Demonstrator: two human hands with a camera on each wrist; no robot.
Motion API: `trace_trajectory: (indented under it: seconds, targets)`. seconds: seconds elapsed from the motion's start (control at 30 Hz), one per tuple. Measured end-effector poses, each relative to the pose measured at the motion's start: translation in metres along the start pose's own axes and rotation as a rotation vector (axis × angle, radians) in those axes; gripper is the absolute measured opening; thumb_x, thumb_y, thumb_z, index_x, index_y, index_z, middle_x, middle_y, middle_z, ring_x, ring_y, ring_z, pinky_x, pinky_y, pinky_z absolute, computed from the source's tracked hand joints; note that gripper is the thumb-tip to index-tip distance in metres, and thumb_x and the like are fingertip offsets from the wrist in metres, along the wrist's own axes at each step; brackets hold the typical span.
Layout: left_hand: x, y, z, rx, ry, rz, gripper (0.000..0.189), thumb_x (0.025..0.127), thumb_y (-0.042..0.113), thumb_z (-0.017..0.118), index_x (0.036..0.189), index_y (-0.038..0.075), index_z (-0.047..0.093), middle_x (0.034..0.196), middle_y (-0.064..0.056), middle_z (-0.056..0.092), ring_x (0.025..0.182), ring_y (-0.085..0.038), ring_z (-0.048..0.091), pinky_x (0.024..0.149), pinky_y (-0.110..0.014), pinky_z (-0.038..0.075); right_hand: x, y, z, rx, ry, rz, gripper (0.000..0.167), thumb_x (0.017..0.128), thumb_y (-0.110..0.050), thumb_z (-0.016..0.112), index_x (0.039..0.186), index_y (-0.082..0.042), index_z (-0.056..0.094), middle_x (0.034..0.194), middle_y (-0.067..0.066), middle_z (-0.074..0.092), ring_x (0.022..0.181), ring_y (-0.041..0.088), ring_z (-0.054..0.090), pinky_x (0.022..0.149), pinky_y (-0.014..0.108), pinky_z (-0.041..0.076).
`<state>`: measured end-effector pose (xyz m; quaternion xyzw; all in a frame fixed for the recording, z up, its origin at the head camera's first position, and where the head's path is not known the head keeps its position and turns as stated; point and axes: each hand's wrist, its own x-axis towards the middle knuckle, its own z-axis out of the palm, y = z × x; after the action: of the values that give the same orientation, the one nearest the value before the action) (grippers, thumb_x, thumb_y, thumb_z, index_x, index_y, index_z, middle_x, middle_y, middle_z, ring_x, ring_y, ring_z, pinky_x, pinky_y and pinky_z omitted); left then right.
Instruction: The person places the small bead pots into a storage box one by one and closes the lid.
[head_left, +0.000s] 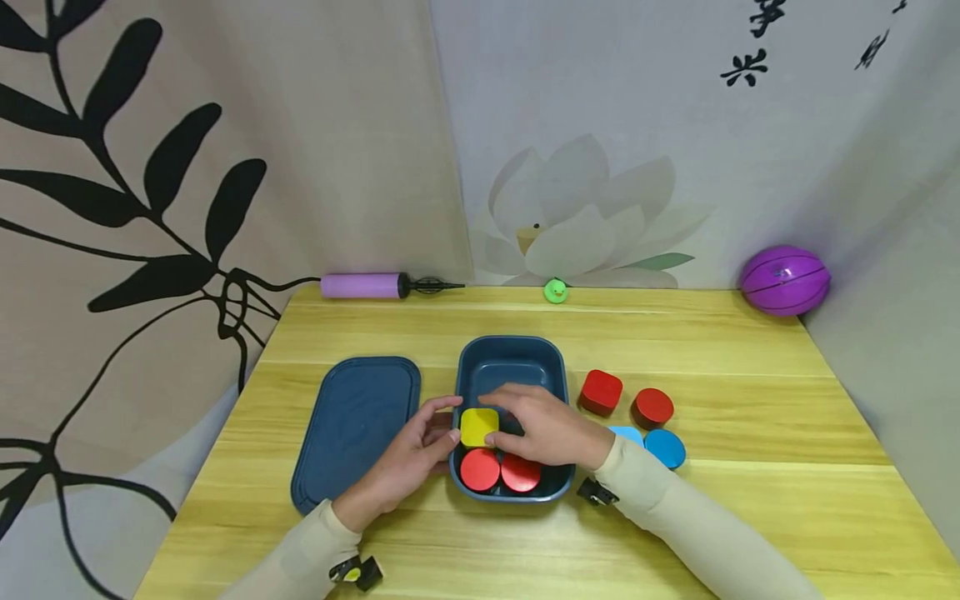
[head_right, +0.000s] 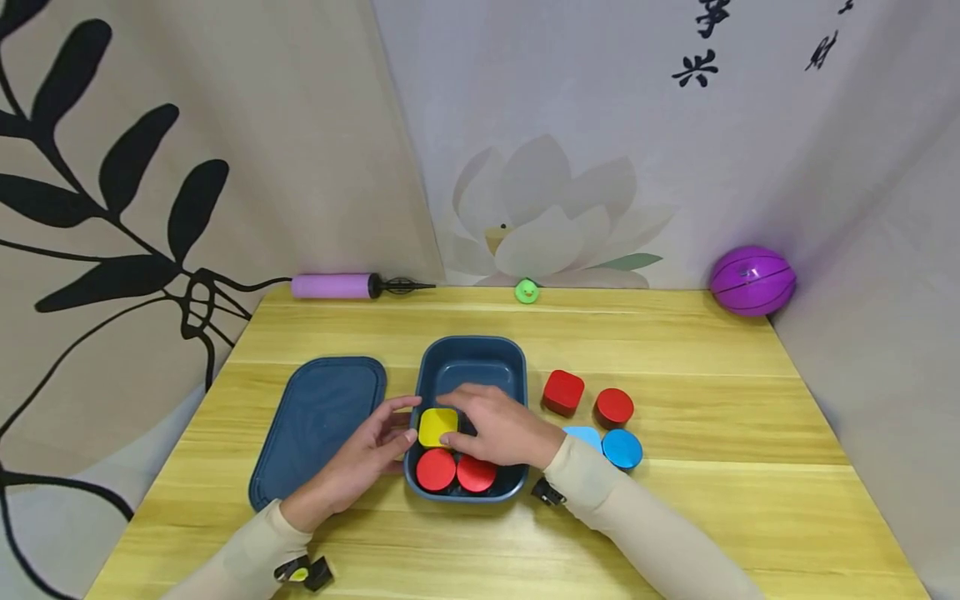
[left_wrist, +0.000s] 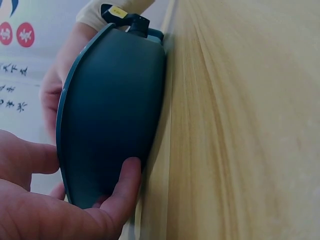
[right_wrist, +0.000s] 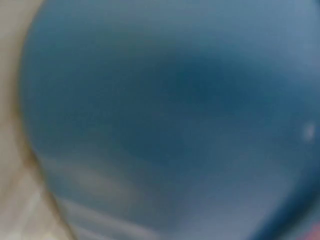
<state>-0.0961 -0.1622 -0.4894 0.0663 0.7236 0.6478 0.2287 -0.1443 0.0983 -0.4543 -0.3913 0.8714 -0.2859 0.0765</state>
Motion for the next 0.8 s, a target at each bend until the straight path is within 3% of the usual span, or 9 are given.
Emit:
trace_trajectory:
  seconds: [0.13,0.27,0.4,0.53,0.8]
  targets:
    - [0.000,0.000,0.001,0.004,0.008,0.000,0.056,0.112,0.024,0.057,0.163,0.018,0.034,0.157,-0.024,0.046,0.131,-0.034,0.059,0.095,-0.044,0.061,-0.008,0.002,-0.009,0.035,0.051,-0.017,0.053,0.101,-0.033,0.074,0.145,-0.006,0.063,0.142,0.008,0.067,0.111,0.025,0.071,0.093,0.037,0.061]
    - [0.000,0.001,0.002,0.008,0.025,-0.006,0.055,0.111,0.022,0.057,0.162,0.019,0.036,0.155,-0.024,0.047,0.129,-0.033,0.060,0.095,-0.045,0.061,-0.016,0.004,-0.022,0.041,0.114,-0.024,0.050,0.101,-0.033,0.074,0.144,-0.009,0.063,0.140,0.008,0.068,0.114,0.027,0.071,0.093,0.042,0.062]
    - [0.000,0.001,0.002,0.007,0.035,-0.012,0.054,0.111,0.020,0.057,0.161,0.020,0.038,0.154,-0.024,0.048,0.126,-0.032,0.060,0.094,-0.045,0.061,-0.026,0.006,-0.034,0.042,0.182,-0.018,0.050,0.099,-0.033,0.077,0.143,-0.012,0.065,0.136,0.004,0.070,0.113,0.022,0.072,0.091,0.043,0.063]
    - [0.000,0.001,0.002,0.005,0.035,-0.012,0.054,0.111,0.020,0.058,0.161,0.021,0.038,0.155,-0.024,0.047,0.125,-0.031,0.060,0.093,-0.044,0.061,-0.037,0.013,-0.046,0.048,0.240,0.003,0.049,0.098,-0.031,0.079,0.141,-0.013,0.066,0.133,0.001,0.071,0.112,0.015,0.071,0.087,0.040,0.063]
    - [0.001,0.000,0.001,0.009,0.034,-0.015,0.054,0.110,0.020,0.059,0.160,0.020,0.039,0.154,-0.023,0.048,0.121,-0.029,0.061,0.091,-0.043,0.061,-0.062,0.034,-0.069,0.017,0.357,0.080,0.042,0.096,-0.023,0.080,0.135,-0.010,0.069,0.133,0.004,0.072,0.111,0.020,0.073,0.090,0.042,0.063]
